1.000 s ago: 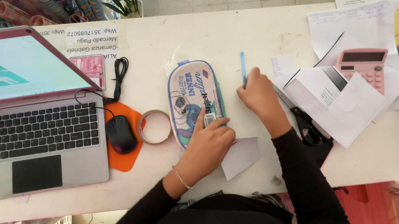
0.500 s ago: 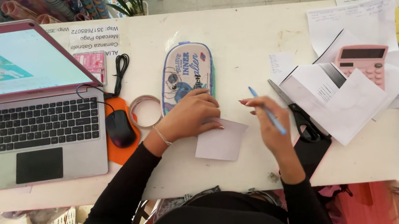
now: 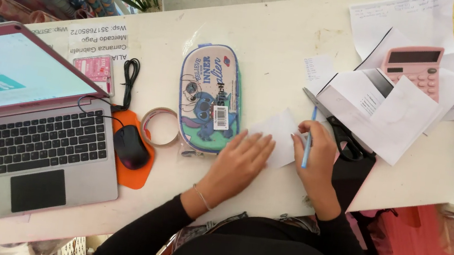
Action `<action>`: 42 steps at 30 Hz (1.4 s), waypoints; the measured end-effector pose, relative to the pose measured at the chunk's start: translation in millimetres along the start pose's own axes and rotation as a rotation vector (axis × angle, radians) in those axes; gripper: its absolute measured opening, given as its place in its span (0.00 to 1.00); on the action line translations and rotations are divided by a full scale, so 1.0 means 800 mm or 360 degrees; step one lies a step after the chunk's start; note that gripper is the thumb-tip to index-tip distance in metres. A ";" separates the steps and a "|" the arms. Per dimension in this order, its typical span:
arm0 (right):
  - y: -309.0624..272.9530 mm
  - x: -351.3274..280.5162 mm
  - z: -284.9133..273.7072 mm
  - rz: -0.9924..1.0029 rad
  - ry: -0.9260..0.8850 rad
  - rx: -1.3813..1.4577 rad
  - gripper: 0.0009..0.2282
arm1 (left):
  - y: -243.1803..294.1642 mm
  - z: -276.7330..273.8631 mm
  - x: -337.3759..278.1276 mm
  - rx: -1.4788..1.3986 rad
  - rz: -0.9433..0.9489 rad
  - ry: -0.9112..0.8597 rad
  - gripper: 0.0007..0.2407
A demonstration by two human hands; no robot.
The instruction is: Sorting through a stack of papers, cutting a sheet with scissors, and writing on a slip of paper at a desk
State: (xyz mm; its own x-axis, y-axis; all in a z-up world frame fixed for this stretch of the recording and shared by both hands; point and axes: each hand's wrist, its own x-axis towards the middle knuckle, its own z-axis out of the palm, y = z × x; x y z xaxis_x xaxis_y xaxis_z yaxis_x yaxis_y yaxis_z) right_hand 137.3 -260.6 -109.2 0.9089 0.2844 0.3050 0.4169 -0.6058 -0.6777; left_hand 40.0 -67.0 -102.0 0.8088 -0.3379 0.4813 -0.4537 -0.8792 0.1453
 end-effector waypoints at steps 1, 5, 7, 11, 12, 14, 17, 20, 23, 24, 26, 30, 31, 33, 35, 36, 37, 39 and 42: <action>-0.001 0.000 0.003 0.0008 -0.0004 -0.0006 0.09 | 0.002 0.001 -0.006 -0.0010 -0.0001 -0.0003 0.17; -0.020 0.000 0.001 -0.0277 0.0095 -0.0146 0.09 | 0.006 0.001 -0.020 -0.0009 0.0050 -0.0091 0.19; -0.033 0.000 0.002 -0.0475 0.0230 -0.0364 0.09 | 0.004 0.002 -0.022 -0.0019 0.0044 -0.0108 0.20; -0.053 0.004 0.020 -0.0086 0.0064 0.0542 0.09 | 0.002 0.005 -0.019 -0.0103 0.0022 -0.0130 0.19; -0.059 0.009 0.025 0.0073 -0.0023 0.0884 0.11 | 0.001 0.004 -0.017 -0.0111 0.0015 -0.0089 0.17; -0.045 0.003 0.043 0.0222 -0.0014 0.1011 0.10 | 0.001 0.000 -0.021 -0.0064 0.0037 -0.0073 0.15; -0.028 -0.001 0.054 0.0450 0.0068 0.1033 0.05 | 0.005 0.000 -0.027 0.0002 0.0040 -0.0044 0.12; -0.031 0.001 0.056 0.0502 0.0148 0.0876 0.04 | 0.010 -0.008 -0.023 0.0049 -0.0010 -0.0046 0.12; -0.046 0.006 0.063 0.0410 0.0026 0.0738 0.02 | 0.013 -0.003 -0.023 0.0112 -0.0051 -0.0114 0.14; -0.053 0.007 0.068 0.0327 -0.0092 0.0667 0.03 | 0.014 0.000 -0.026 0.0165 -0.0051 -0.0160 0.15; -0.057 0.011 0.064 0.0286 -0.0157 0.0633 0.03 | 0.017 0.000 -0.031 0.0173 -0.0062 -0.0297 0.17; -0.051 0.019 0.053 0.0458 -0.0090 0.0574 0.03 | 0.015 -0.009 -0.025 0.0233 -0.0085 -0.0446 0.19; -0.048 0.017 0.054 0.0463 -0.0099 0.0575 0.03 | 0.015 -0.009 -0.024 0.0230 -0.0093 -0.0453 0.19; -0.043 0.012 0.056 0.0534 0.0106 0.0518 0.01 | 0.014 -0.011 -0.022 0.0177 -0.0113 -0.0370 0.17; -0.063 0.022 0.044 0.0241 0.0145 0.0314 0.03 | 0.014 -0.011 -0.023 0.0177 -0.0118 -0.0350 0.16; -0.073 0.027 0.037 -0.0052 0.0184 0.0106 0.07 | 0.014 -0.011 -0.023 0.0174 -0.0119 -0.0327 0.16; -0.072 0.026 0.036 -0.0049 0.0185 0.0106 0.07 | 0.014 -0.012 -0.022 0.0174 -0.0117 -0.0329 0.16; -0.069 0.024 0.033 -0.0063 0.0106 -0.0004 0.08 | 0.014 -0.015 -0.020 0.0109 -0.0164 -0.0218 0.14; -0.077 0.026 0.018 0.0291 0.0026 0.0187 0.11 | 0.015 -0.017 -0.017 0.0045 -0.0212 -0.0291 0.17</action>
State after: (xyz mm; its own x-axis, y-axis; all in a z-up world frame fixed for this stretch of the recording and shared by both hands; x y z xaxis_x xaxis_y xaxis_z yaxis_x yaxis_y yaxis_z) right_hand 130.5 -206.8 -71.1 0.9697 0.1653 0.1799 0.2423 -0.5551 -0.7957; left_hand 18.6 -68.6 -94.8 0.9164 -0.2715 0.2942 -0.3301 -0.9282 0.1715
